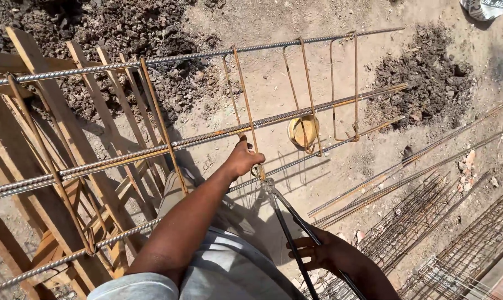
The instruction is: The person uses a rebar tying tool to twist wire ties around the intersections of a steel rebar grid. The person repeatedly positions the tool, twists the wire to secure the bars, and moves along the structure to tie additional joints.
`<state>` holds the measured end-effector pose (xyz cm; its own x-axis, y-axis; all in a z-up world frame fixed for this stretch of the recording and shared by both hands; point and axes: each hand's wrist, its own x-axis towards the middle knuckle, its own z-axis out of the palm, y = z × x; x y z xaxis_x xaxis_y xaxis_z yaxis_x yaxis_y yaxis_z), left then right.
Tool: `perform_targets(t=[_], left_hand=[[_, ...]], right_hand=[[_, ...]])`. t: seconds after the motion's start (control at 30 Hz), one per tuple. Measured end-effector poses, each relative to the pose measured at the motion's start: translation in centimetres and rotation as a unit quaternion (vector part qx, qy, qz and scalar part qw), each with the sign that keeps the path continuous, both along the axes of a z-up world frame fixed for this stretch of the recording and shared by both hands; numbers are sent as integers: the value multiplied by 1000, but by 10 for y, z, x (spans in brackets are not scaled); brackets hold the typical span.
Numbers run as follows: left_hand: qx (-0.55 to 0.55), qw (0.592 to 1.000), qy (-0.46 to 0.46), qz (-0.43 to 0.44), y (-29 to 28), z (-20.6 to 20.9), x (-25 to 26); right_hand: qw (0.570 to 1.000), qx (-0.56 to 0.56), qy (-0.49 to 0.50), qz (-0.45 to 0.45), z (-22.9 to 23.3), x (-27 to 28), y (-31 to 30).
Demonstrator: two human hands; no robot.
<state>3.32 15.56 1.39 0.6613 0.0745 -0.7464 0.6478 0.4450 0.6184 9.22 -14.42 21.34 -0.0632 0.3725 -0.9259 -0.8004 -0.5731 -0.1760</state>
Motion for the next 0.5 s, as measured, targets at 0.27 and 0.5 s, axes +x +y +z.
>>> perform_targets(t=[0.27, 0.5], left_hand=[[-24, 999, -15, 39, -3, -19, 3], [39, 999, -22, -1, 7, 9, 0]], right_hand=[[996, -56, -65, 31, 33, -17, 50], [966, 163, -39, -195, -71, -86, -80]])
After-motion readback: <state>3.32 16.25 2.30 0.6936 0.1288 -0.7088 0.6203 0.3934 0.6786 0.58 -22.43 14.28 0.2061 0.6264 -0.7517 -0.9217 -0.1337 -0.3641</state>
